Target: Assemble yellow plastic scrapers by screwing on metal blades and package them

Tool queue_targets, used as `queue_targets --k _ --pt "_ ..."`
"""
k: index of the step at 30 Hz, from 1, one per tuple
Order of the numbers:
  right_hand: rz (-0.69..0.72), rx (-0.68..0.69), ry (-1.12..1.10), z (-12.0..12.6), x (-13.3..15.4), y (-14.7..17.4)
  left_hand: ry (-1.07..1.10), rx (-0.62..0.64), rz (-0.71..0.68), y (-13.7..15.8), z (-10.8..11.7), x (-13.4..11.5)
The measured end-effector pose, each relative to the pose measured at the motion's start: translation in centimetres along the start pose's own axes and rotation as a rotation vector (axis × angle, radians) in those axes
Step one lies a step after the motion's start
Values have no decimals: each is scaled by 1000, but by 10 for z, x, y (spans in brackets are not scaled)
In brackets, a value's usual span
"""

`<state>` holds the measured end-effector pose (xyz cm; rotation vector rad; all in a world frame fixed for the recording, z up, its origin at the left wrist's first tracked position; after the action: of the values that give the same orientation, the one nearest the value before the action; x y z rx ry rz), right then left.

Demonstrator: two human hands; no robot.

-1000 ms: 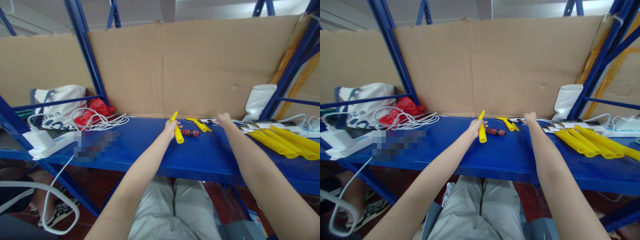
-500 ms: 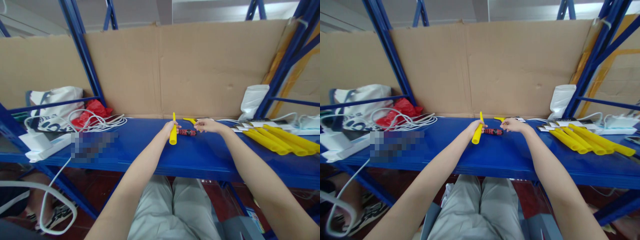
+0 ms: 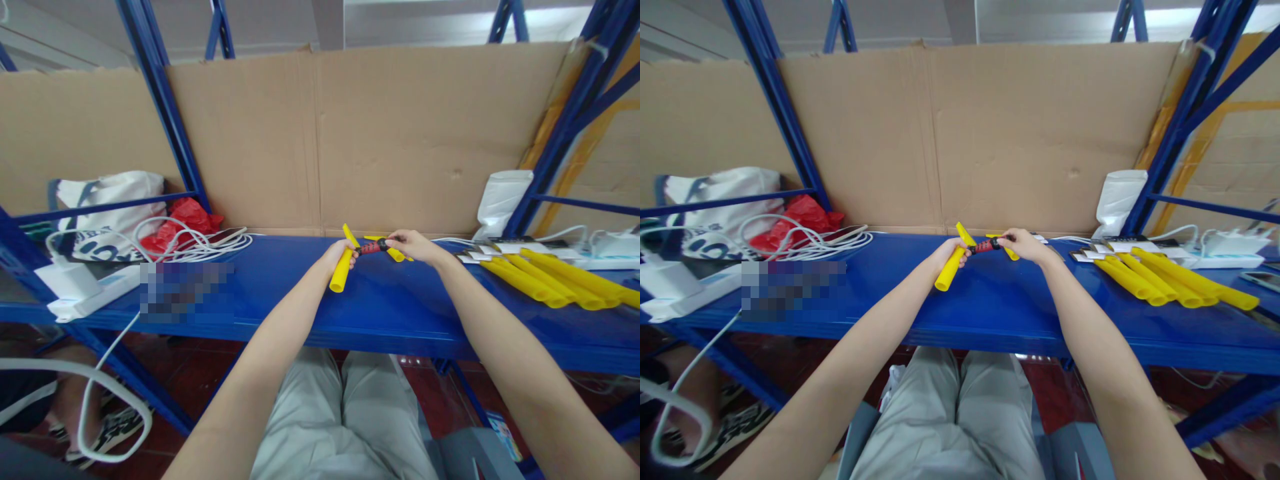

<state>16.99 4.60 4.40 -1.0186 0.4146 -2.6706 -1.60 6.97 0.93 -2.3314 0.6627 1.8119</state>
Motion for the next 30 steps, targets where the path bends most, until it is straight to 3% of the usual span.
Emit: queue_targets --k 4,10,30 --pt "-92 -317 -178 21 0 2 3 -55 -22 -4 5 3" --pt "-152 -512 -328 29 -7 -1 -39 -87 54 -10 15 12" --pt "-171 -575 -424 28 -6 0 74 34 105 -11 17 9"
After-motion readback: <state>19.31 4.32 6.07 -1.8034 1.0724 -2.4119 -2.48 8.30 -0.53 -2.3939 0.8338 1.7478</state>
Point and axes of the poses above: each hand's wrist, its own y-axis away from the middle knuckle, its own z-axis out of the back of the hand, x = y × z, the point moved 4 cm from there along -y, towards the middle knuckle, and after that the axes turned 2 degrees about y, right-handed, at the moved point
